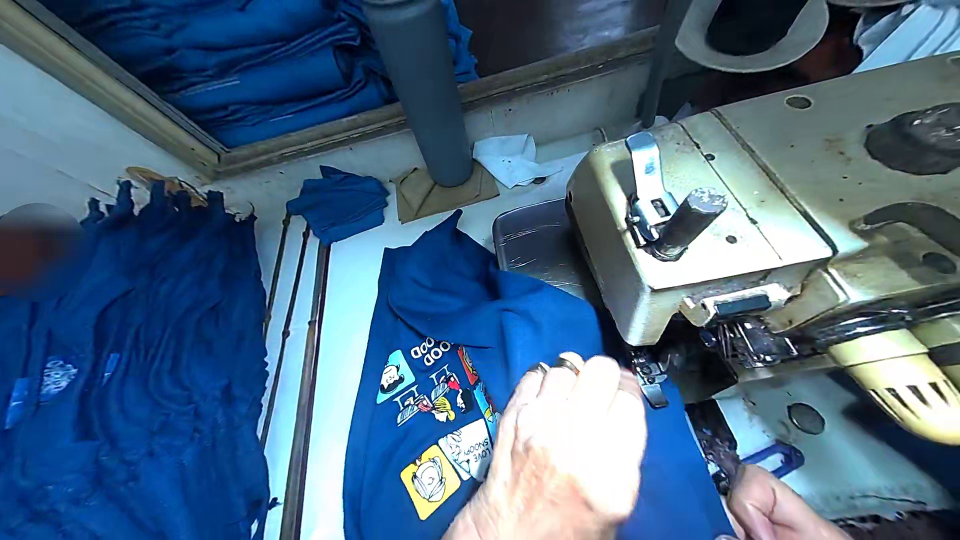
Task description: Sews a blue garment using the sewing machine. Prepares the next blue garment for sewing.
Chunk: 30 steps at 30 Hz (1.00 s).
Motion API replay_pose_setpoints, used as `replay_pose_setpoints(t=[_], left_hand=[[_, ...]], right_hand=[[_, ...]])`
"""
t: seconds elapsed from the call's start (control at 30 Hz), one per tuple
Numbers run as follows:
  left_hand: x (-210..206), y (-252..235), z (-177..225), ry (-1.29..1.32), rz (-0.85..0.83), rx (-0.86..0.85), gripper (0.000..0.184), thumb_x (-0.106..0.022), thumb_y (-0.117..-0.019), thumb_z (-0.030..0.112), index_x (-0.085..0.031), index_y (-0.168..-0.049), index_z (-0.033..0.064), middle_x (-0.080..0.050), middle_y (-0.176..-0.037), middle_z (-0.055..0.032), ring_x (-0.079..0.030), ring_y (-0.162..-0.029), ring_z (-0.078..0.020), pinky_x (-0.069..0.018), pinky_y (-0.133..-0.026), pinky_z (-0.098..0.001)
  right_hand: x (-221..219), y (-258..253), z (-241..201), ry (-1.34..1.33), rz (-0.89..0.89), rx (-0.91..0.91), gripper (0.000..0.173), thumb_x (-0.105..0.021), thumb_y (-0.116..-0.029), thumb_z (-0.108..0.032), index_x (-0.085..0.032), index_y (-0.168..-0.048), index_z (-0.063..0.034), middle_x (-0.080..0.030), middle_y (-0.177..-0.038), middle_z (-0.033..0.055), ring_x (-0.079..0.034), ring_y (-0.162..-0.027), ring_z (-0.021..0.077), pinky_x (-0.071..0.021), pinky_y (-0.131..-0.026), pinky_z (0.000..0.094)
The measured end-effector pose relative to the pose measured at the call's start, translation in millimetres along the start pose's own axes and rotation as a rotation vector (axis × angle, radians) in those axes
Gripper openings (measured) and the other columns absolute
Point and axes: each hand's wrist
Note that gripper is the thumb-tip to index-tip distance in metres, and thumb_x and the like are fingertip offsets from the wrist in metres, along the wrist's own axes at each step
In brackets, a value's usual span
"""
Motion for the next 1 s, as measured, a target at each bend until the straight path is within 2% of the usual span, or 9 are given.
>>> replay_pose_setpoints(t=[0.1, 0.23, 0.4, 0.5, 0.63, 0.73, 0.83, 0.93, 1.0], left_hand=[[-4.7, -12.8, -20.6, 0.028, 0.000, 0.060, 0.013, -0.060, -0.0943, 0.011, -0.072, -0.091, 0.0094, -0.067, -0.094, -0.0075, -0.065, -0.085, -0.0231, -0.0540, -0.069, -0.0371], [-12.5, -34.9, -47.9, -0.024, 0.060, 0.115, 0.015, -0.058, -0.0947, 0.010, -0.072, -0.090, 0.0068, -0.068, -0.096, -0.0097, -0.066, -0.090, -0.0249, -0.0540, -0.076, -0.0386], [-14.3, -45.0, -66.6, -0.023, 0.218, 0.178, 0.017, -0.056, -0.0979, 0.002, -0.073, -0.103, 0.0010, -0.070, -0.101, -0.0120, -0.067, -0.094, -0.0240, -0.0521, -0.080, -0.0381], [-4.2, -32.3, -68.2, -0.039, 0.221, 0.209, 0.025, -0.057, -0.1013, 0.009, -0.071, -0.121, 0.0025, -0.071, -0.102, -0.0102, -0.067, -0.091, -0.0213, -0.0514, -0.079, -0.0379], [44.4, 49.5, -69.9, -0.049, -0.164, 0.559, 0.057, -0.062, -0.0908, 0.036, -0.060, -0.141, 0.0096, -0.061, -0.068, 0.0051, -0.055, -0.054, -0.0126, -0.0482, -0.051, -0.0370], [73.4, 116.2, -53.6, 0.006, -0.607, 0.901, 0.052, -0.069, -0.0928, 0.027, -0.061, -0.138, 0.0035, -0.067, -0.070, -0.0148, -0.065, -0.061, -0.0391, -0.0506, -0.060, -0.0639], [70.0, 159.8, -35.9, 0.015, -0.415, 0.930, 0.023, -0.058, -0.0972, 0.011, -0.069, -0.109, -0.0045, -0.065, -0.066, -0.0139, -0.064, -0.056, -0.0320, -0.0524, -0.055, -0.0543], [85.0, 148.5, -55.3, 0.215, 0.014, 1.041, 0.024, -0.050, -0.1012, 0.006, -0.060, -0.112, -0.0126, -0.068, -0.076, -0.0050, -0.066, -0.058, -0.0083, -0.0587, -0.055, -0.0282], [107.0, 122.7, -89.5, 0.125, 0.233, 0.922, 0.024, -0.052, -0.0998, 0.008, -0.058, -0.112, -0.0125, -0.068, -0.079, -0.0002, -0.067, -0.065, 0.0008, -0.0603, -0.063, -0.0211]], right_hand=[[-1.7, -17.4, -12.8, 0.082, -0.007, 0.061, 0.021, -0.065, -0.0888, -0.004, -0.053, -0.086, -0.0213, -0.053, -0.075, -0.0150, -0.050, -0.067, -0.0077, -0.0427, -0.061, 0.0108], [-12.4, -32.4, -24.9, 0.289, 0.046, 0.094, 0.021, -0.062, -0.0869, -0.001, -0.050, -0.082, -0.0169, -0.049, -0.068, -0.0132, -0.043, -0.059, -0.0098, -0.0351, -0.053, 0.0077], [-18.0, -31.9, -26.0, 0.346, 0.096, 0.119, 0.022, -0.063, -0.0868, 0.000, -0.049, -0.079, -0.0147, -0.047, -0.067, -0.0106, -0.041, -0.057, -0.0088, -0.0332, -0.051, 0.0071], [-20.2, -31.2, -27.5, 0.331, 0.115, 0.096, 0.024, -0.062, -0.0844, 0.002, -0.049, -0.079, -0.0170, -0.046, -0.064, -0.0135, -0.040, -0.054, -0.0097, -0.0328, -0.049, 0.0068], [-19.9, -30.3, -24.6, 0.308, 0.119, 0.102, 0.025, -0.063, -0.0841, 0.002, -0.049, -0.079, -0.0179, -0.047, -0.065, -0.0143, -0.040, -0.055, -0.0104, -0.0326, -0.048, 0.0066], [-20.6, -29.8, -23.4, 0.298, 0.132, 0.106, 0.025, -0.063, -0.0847, 0.002, -0.050, -0.079, -0.0191, -0.048, -0.066, -0.0148, -0.039, -0.054, -0.0101, -0.0319, -0.048, 0.0067], [-21.1, -30.0, -20.9, 0.280, 0.152, 0.114, 0.026, -0.063, -0.0843, 0.002, -0.051, -0.079, -0.0205, -0.048, -0.065, -0.0160, -0.041, -0.054, -0.0095, -0.0346, -0.047, 0.0079], [-16.3, -24.2, -18.9, 0.378, 0.060, 0.176, 0.021, -0.065, -0.0905, -0.005, -0.049, -0.079, -0.0152, -0.050, -0.066, -0.0111, -0.043, -0.056, -0.0102, -0.0364, -0.050, 0.0067], [-16.8, -15.3, -14.6, 0.433, -0.050, 0.250, 0.024, -0.066, -0.0945, -0.009, -0.049, -0.079, -0.0059, -0.054, -0.067, 0.0010, -0.050, -0.060, -0.0035, -0.0412, -0.056, 0.0108]])
Point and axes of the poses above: each hand's wrist, its own y-axis away from the middle knuckle, its own x-axis out of the back of the hand, z = x × y
